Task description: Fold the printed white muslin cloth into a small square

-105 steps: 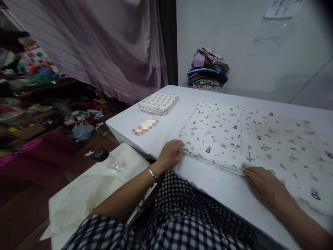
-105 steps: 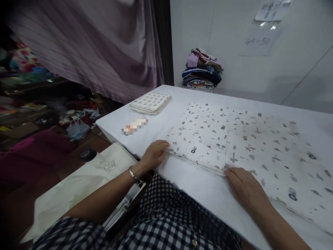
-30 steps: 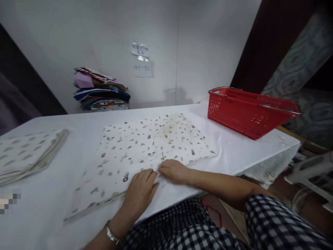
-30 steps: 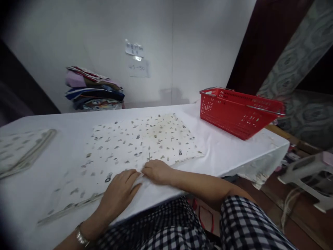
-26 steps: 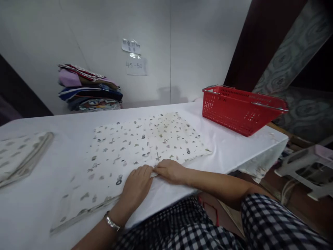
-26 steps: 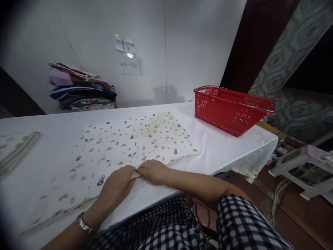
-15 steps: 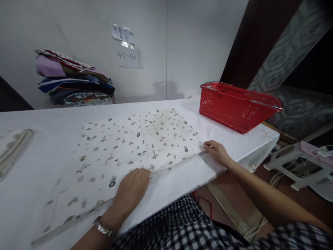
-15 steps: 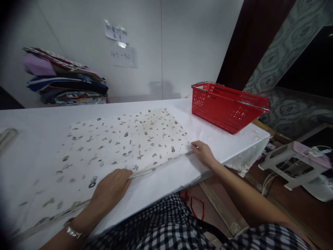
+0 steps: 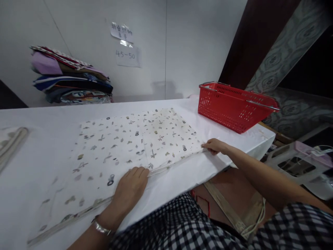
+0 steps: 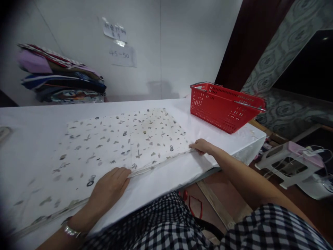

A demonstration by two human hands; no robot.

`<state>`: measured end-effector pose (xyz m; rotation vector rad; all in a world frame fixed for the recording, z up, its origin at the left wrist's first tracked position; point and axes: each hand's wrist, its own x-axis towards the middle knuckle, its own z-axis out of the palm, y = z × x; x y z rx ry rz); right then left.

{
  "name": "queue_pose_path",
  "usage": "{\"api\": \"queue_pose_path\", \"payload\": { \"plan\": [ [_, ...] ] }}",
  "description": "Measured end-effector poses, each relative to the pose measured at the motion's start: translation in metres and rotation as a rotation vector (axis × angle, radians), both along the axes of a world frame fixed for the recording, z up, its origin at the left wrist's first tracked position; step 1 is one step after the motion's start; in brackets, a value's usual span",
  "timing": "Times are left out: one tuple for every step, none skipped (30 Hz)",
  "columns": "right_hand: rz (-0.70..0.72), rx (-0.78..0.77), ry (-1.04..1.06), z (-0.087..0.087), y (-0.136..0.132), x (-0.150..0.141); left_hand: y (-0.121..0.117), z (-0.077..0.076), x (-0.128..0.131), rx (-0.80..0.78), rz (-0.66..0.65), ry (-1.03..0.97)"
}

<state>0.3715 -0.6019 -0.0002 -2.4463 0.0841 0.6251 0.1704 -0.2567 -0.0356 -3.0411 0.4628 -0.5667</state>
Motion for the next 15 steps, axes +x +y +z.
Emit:
{"api": "queue_pose_path", "payload": {
  "plan": [
    [-0.001, -0.011, 0.007, -0.001, 0.000, 0.001, 0.000, 0.000, 0.000, 0.000, -0.001, -0.002],
    [-0.002, -0.018, 0.013, -0.001, -0.001, 0.001, 0.000, 0.000, 0.001, 0.001, -0.001, -0.002],
    [-0.002, -0.020, 0.015, -0.001, -0.001, 0.001, 0.000, 0.000, 0.001, 0.001, 0.001, 0.000],
    [-0.001, -0.017, 0.011, -0.001, -0.001, 0.002, 0.000, 0.000, 0.001, -0.001, 0.003, 0.002],
    [-0.001, -0.010, 0.003, 0.000, 0.000, 0.002, 0.000, 0.000, 0.001, -0.004, 0.004, 0.003],
    [0.000, 0.001, -0.008, 0.001, 0.001, 0.002, -0.001, 0.000, 0.001, -0.008, 0.003, 0.008],
    [0.002, 0.014, -0.019, 0.003, 0.003, 0.002, -0.001, 0.000, 0.001, -0.013, 0.005, 0.017],
    [0.007, 0.027, -0.026, 0.004, 0.004, 0.002, -0.001, -0.001, 0.001, -0.019, 0.009, 0.030],
    [0.011, 0.044, -0.032, 0.006, 0.004, 0.002, -0.001, -0.001, 0.000, -0.025, 0.015, 0.046],
    [0.009, 0.065, -0.042, 0.006, 0.003, 0.001, -0.002, -0.002, -0.001, -0.031, 0.022, 0.065],
    [0.016, 0.084, -0.050, 0.005, 0.000, 0.001, -0.004, -0.002, -0.002, -0.036, 0.028, 0.087],
    [-0.006, 0.119, -0.080, 0.002, -0.005, 0.000, -0.005, -0.003, -0.004, -0.039, 0.032, 0.108],
    [-0.011, 0.135, -0.111, -0.003, -0.012, 0.001, -0.007, -0.003, -0.005, -0.041, 0.027, 0.125],
    [0.010, 0.139, -0.131, -0.011, -0.021, 0.003, -0.009, -0.003, -0.007, -0.039, 0.014, 0.143],
    [0.028, 0.107, -0.117, -0.020, -0.031, 0.006, -0.010, -0.003, -0.008, -0.033, -0.005, 0.149]
  ]
}}
